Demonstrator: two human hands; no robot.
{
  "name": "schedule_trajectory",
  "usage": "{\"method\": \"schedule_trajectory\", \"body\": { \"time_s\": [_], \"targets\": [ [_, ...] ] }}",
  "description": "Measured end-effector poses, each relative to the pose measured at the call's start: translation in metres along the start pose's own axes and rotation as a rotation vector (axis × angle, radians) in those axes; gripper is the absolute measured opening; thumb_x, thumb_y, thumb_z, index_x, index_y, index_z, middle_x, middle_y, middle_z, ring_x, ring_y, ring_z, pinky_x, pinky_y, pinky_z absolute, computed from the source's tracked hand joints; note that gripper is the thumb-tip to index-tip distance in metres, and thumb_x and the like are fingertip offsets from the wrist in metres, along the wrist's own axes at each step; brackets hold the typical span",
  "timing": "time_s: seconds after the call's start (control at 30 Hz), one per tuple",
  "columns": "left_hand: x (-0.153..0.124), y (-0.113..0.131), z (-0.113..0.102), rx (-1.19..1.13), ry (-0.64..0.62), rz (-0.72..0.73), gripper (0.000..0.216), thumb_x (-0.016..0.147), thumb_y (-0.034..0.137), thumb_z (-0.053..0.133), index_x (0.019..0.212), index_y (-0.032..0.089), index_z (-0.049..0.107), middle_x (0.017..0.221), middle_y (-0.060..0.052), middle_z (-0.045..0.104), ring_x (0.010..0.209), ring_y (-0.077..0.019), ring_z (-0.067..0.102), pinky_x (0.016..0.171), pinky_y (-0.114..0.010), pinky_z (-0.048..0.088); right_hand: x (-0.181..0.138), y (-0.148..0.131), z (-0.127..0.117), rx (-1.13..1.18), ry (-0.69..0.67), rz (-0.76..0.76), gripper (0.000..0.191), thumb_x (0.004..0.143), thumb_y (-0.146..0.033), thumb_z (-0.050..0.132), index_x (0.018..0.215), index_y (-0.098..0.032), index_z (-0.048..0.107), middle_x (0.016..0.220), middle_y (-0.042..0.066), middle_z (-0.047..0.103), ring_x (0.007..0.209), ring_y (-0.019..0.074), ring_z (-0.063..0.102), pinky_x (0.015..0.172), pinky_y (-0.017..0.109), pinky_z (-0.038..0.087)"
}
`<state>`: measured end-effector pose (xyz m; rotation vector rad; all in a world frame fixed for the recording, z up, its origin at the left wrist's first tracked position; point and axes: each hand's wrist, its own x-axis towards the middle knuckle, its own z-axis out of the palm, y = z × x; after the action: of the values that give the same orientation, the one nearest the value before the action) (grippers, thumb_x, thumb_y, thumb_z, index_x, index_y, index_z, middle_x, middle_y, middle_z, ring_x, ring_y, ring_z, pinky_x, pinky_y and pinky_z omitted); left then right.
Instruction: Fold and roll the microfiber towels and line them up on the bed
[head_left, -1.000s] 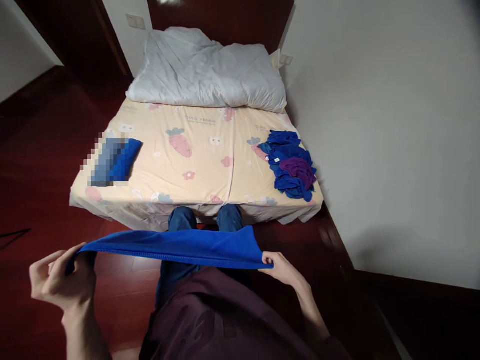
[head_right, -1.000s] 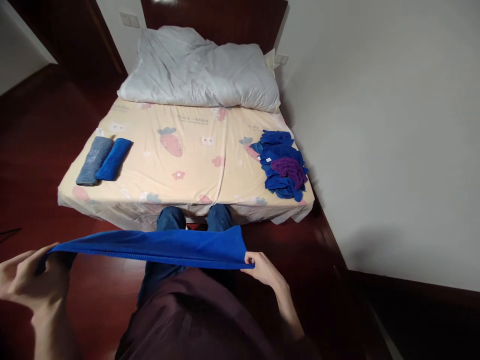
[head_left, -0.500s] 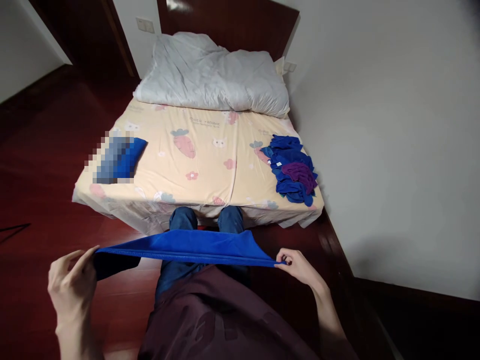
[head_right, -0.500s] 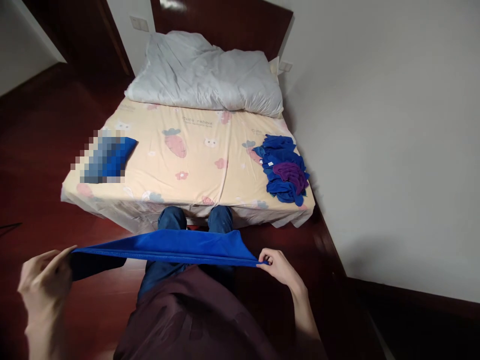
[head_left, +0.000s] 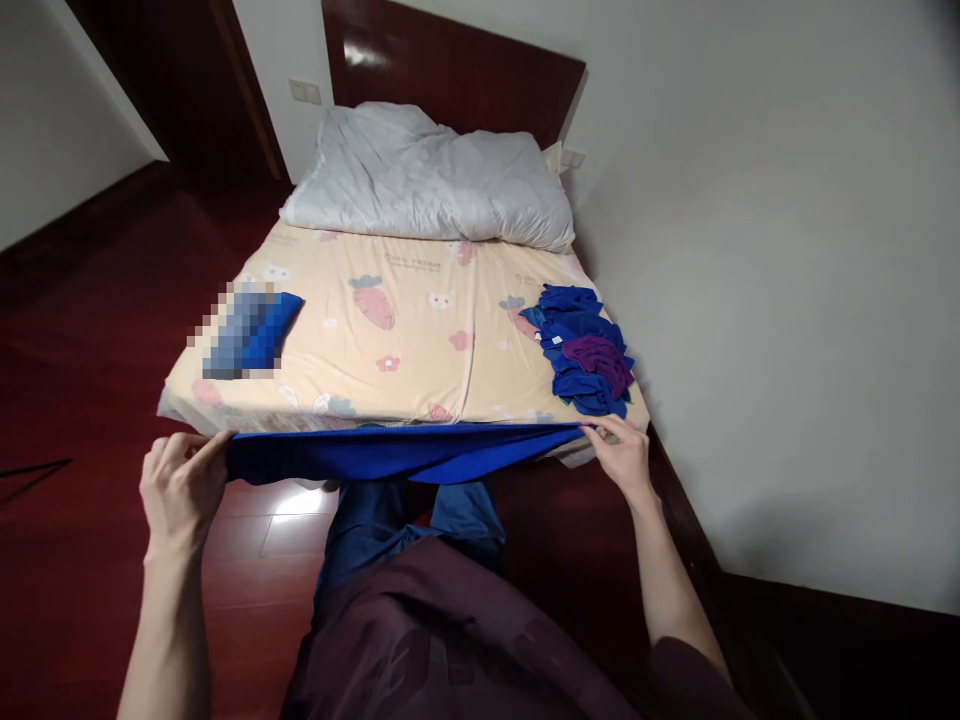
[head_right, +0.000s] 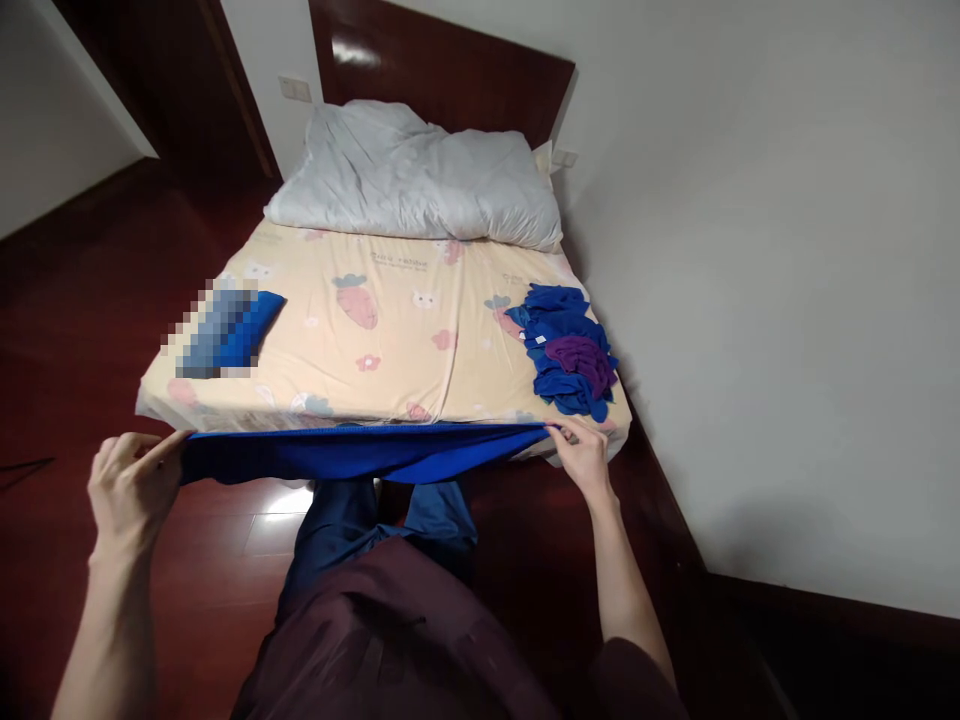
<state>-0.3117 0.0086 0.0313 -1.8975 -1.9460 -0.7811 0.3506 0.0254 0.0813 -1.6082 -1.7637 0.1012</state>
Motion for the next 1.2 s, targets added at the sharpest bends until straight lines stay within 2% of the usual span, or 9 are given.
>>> {"method": "schedule_trajectory", "body": {
  "time_s": [0.17,0.3,0.47,0.6,0.77,0.87,0.97,1.07,1.2],
  "targets": [
    [0.022,0.019,-0.005,-0.073,0.035,-0.001,0.027,0.098,0.029,0.055,0.111,0.022,0.078,0.101,-0.01,0.063,0.088,-0.018,0.049,0.08,-0.032,0.047,0.019,0.006,-0.003,-0.06,0.084,0.028,0.027,0.092,-0.044,0.065,0.092,-0.022,0.081,0.076,0.005,0.072,0.061,0.0173,0.06,0.069,0.031,0.054],
    [0.024,0.027,-0.004,-0.122,0.03,0.012,0.027,0.099,0.028,0.053,0.11,0.019,0.076,0.112,-0.012,0.064,0.097,-0.0182,0.055,0.087,-0.033,0.05,0.013,0.015,-0.003,-0.038,0.094,0.041,0.028,0.091,-0.045,0.065,0.091,-0.021,0.08,0.083,0.006,0.075,0.059,0.0162,0.061,0.067,0.031,0.054],
    [0.021,0.028,-0.002,-0.148,-0.022,0.081,0.027,0.1,0.028,0.048,0.105,0.016,0.073,0.114,-0.012,0.066,0.104,-0.0199,0.059,0.095,-0.034,0.051,0.004,0.02,-0.006,-0.051,0.102,0.023,0.025,0.091,-0.042,0.065,0.09,-0.021,0.08,0.083,0.006,0.076,0.059,0.0163,0.062,0.07,0.032,0.053],
    [0.016,0.022,0.001,-0.139,-0.074,0.134,0.029,0.102,0.027,0.044,0.11,0.016,0.069,0.109,-0.011,0.071,0.103,-0.0213,0.061,0.098,-0.034,0.048,0.001,0.021,-0.009,-0.026,0.091,0.025,0.026,0.092,-0.042,0.064,0.091,-0.021,0.079,0.087,0.006,0.077,0.059,0.0164,0.062,0.067,0.031,0.052],
    [0.011,0.012,0.003,-0.067,-0.14,0.093,0.031,0.102,0.033,0.045,0.106,0.017,0.071,0.1,-0.009,0.073,0.088,-0.0197,0.064,0.084,-0.03,0.048,0.006,0.025,-0.01,-0.045,0.07,0.032,0.025,0.092,-0.042,0.065,0.091,-0.022,0.08,0.083,0.005,0.076,0.063,0.0176,0.064,0.072,0.033,0.054],
    [0.011,0.004,0.001,-0.109,-0.23,0.074,0.031,0.101,0.034,0.045,0.109,0.019,0.071,0.105,-0.008,0.073,0.088,-0.0176,0.065,0.082,-0.026,0.048,0.01,0.026,-0.009,-0.008,0.075,0.034,0.026,0.092,-0.043,0.065,0.093,-0.022,0.08,0.085,0.006,0.075,0.066,0.0183,0.065,0.07,0.032,0.054],
    [0.013,-0.007,-0.001,-0.179,-0.318,0.121,0.034,0.1,0.031,0.042,0.11,0.02,0.072,0.11,-0.008,0.073,0.092,-0.0173,0.067,0.084,-0.024,0.049,0.014,0.026,-0.01,-0.013,0.08,0.035,0.027,0.092,-0.044,0.065,0.093,-0.022,0.081,0.087,0.006,0.074,0.066,0.0179,0.062,0.066,0.032,0.054],
    [0.016,-0.019,-0.002,-0.256,-0.391,0.168,0.034,0.099,0.035,0.044,0.109,0.021,0.074,0.112,-0.007,0.073,0.092,-0.0173,0.068,0.081,-0.022,0.05,0.013,0.026,-0.014,-0.037,0.094,0.02,0.025,0.09,-0.044,0.067,0.092,-0.024,0.082,0.085,0.005,0.072,0.064,0.0165,0.058,0.066,0.032,0.053],
    [0.024,-0.027,0.0,-0.28,-0.394,0.169,0.036,0.099,0.04,0.045,0.104,0.022,0.076,0.106,-0.007,0.075,0.09,-0.0175,0.069,0.08,-0.022,0.051,0.012,0.028,-0.016,-0.047,0.108,0.003,0.027,0.09,-0.045,0.067,0.094,-0.023,0.082,0.078,0.005,0.07,0.06,0.0155,0.054,0.065,0.031,0.052]
  ]
}}
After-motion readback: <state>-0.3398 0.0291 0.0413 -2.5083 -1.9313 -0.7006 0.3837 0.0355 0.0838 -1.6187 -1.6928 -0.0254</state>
